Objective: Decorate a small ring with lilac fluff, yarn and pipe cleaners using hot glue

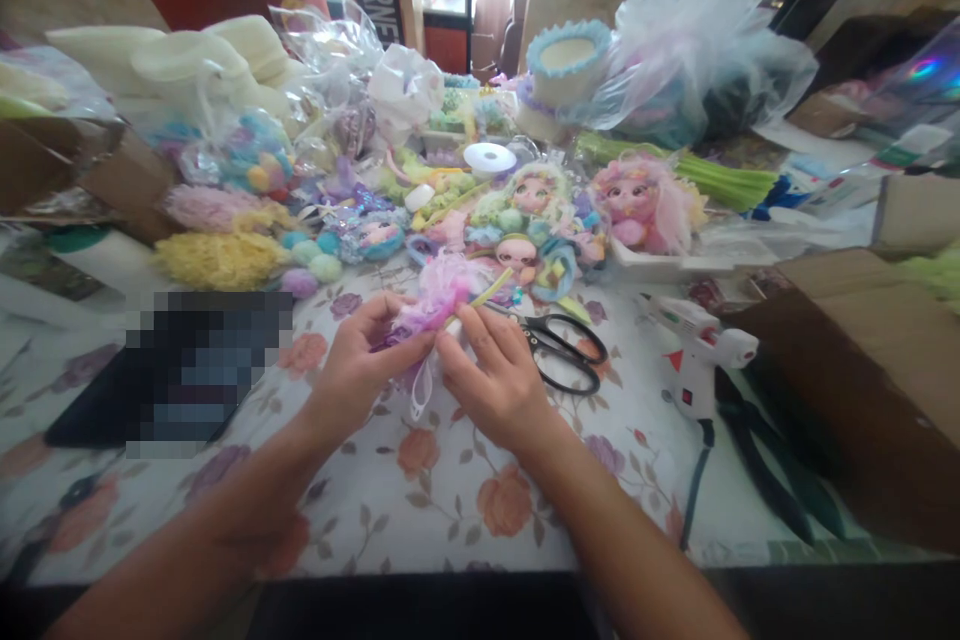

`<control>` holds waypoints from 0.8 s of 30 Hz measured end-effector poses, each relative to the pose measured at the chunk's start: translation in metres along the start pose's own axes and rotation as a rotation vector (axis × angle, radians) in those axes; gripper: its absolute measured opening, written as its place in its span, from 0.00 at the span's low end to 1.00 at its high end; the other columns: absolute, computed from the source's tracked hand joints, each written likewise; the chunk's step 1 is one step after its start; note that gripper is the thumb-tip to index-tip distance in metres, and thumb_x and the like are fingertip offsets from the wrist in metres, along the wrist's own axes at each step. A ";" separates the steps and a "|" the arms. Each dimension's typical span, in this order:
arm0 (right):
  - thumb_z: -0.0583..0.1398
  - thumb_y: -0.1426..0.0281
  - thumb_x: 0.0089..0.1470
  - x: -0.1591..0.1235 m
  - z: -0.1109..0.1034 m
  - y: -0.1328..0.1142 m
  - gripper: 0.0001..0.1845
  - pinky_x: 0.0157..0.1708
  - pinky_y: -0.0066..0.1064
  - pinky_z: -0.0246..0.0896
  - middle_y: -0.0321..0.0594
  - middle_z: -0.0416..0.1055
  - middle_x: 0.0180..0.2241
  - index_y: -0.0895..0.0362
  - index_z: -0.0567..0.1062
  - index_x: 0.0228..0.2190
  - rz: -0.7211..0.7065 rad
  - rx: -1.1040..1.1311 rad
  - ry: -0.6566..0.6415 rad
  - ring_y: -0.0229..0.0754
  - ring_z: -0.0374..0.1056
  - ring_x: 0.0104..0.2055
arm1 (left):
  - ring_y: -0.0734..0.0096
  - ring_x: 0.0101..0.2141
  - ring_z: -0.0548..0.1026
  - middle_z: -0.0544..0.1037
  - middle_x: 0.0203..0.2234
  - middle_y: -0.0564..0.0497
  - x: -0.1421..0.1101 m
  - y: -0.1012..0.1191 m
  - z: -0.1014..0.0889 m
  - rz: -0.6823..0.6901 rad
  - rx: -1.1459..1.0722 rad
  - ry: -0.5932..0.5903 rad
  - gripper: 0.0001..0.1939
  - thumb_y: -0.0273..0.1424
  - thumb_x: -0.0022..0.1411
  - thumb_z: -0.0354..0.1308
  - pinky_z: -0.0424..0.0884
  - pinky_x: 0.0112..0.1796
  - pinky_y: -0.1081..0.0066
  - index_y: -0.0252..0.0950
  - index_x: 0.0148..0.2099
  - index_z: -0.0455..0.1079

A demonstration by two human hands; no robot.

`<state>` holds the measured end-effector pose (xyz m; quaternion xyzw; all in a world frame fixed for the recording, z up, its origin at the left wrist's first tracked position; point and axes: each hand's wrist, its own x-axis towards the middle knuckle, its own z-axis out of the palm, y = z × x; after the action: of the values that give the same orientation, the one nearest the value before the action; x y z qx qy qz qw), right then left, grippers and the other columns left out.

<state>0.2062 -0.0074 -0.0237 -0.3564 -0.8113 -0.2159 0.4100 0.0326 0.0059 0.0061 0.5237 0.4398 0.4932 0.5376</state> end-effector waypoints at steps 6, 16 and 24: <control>0.61 0.75 0.56 0.001 0.001 0.000 0.20 0.47 0.46 0.72 0.55 0.77 0.49 0.54 0.67 0.51 0.030 0.020 0.010 0.54 0.74 0.51 | 0.76 0.28 0.67 0.70 0.27 0.55 -0.002 0.000 0.003 0.049 0.025 0.052 0.14 0.39 0.55 0.68 0.64 0.29 0.73 0.37 0.34 0.69; 0.60 0.74 0.55 0.005 -0.001 0.001 0.19 0.43 0.45 0.71 0.58 0.78 0.47 0.58 0.69 0.49 0.036 0.011 0.020 0.56 0.75 0.47 | 0.77 0.26 0.67 0.71 0.25 0.56 -0.001 -0.001 0.005 0.007 -0.009 0.019 0.14 0.39 0.55 0.68 0.64 0.28 0.74 0.37 0.34 0.69; 0.62 0.74 0.53 0.000 0.004 -0.003 0.25 0.47 0.45 0.71 0.52 0.77 0.49 0.53 0.67 0.52 0.159 0.112 0.005 0.54 0.75 0.50 | 0.76 0.26 0.70 0.73 0.26 0.56 0.001 -0.004 0.003 -0.058 -0.098 0.017 0.14 0.39 0.53 0.70 0.67 0.29 0.74 0.37 0.35 0.70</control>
<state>0.2019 -0.0065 -0.0262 -0.3956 -0.7903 -0.1379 0.4471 0.0363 0.0063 0.0019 0.4795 0.4346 0.5027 0.5732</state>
